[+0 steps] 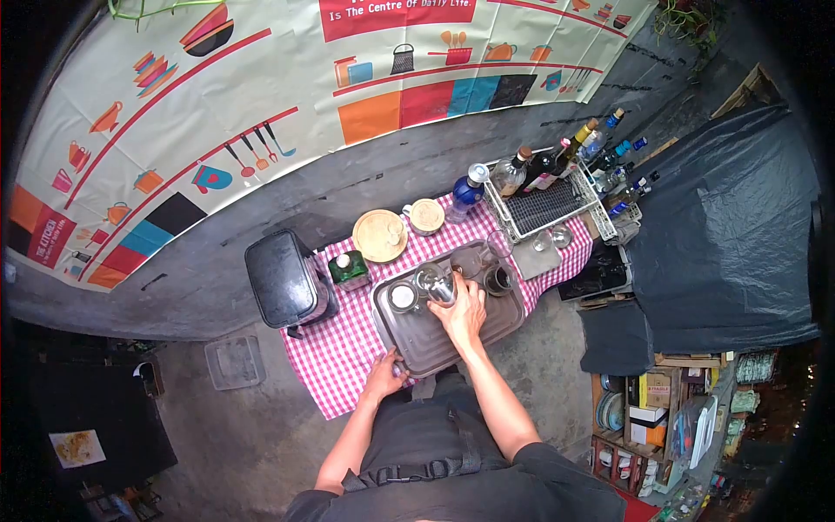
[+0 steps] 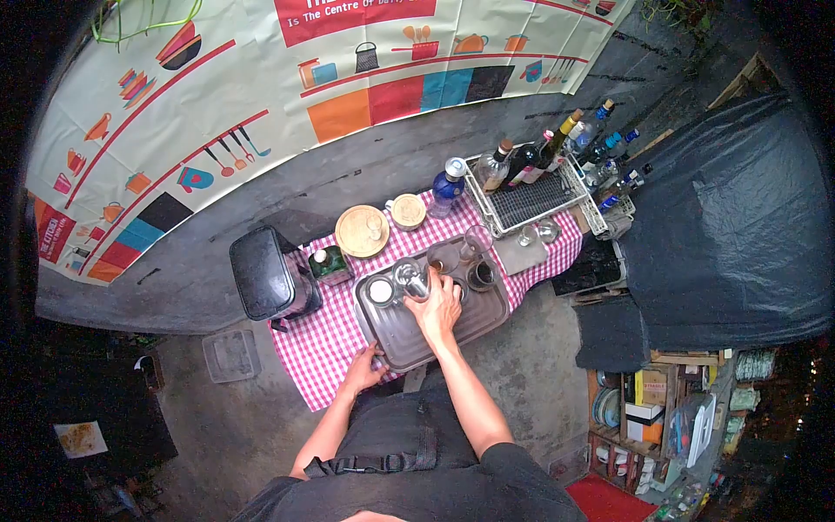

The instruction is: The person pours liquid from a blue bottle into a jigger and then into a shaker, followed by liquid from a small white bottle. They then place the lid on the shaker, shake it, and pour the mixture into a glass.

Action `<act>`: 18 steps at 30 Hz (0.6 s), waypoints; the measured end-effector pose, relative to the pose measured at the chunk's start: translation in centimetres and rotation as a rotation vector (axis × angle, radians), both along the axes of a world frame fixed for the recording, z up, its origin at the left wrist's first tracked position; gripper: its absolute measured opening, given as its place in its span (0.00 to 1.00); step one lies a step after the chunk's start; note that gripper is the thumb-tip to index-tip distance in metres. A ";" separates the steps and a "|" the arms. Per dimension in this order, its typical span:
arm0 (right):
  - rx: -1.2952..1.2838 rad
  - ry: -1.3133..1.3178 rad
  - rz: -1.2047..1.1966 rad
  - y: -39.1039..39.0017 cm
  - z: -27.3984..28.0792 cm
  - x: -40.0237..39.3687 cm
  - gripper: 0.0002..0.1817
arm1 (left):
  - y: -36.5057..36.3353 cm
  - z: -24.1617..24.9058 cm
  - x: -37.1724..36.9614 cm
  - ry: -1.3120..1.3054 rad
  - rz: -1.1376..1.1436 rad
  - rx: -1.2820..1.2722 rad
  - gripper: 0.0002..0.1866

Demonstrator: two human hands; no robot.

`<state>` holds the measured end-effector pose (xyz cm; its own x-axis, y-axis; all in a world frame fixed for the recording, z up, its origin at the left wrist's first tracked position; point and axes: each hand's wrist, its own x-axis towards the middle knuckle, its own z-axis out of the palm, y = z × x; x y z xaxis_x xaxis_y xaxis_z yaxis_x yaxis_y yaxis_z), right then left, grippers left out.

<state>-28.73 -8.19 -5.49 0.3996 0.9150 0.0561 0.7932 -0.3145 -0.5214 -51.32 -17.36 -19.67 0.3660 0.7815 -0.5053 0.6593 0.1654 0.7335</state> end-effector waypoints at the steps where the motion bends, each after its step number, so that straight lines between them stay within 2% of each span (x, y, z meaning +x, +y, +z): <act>1: -0.001 0.014 -0.002 0.0 0.0 0.0 0.48 | 0.0 -0.1 0.0 0.009 0.001 -0.007 0.29; 5: 0.080 0.079 0.014 -0.4 -0.9 0.3 0.49 | -0.2 0.2 0.1 0.032 -0.011 0.034 0.29; 7: 0.171 0.213 0.065 -0.7 -1.3 0.5 0.50 | -0.2 0.7 0.1 0.014 -0.008 0.021 0.27; 18: 0.103 0.163 0.192 -1.8 -1.1 -1.1 0.49 | -0.4 0.1 0.2 0.018 0.001 0.071 0.28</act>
<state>-29.81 -10.04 -6.63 0.2309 0.9676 0.1017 0.7359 -0.1052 -0.6689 -51.16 -17.81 -19.59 0.3566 0.8158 -0.4553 0.6726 0.1140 0.7312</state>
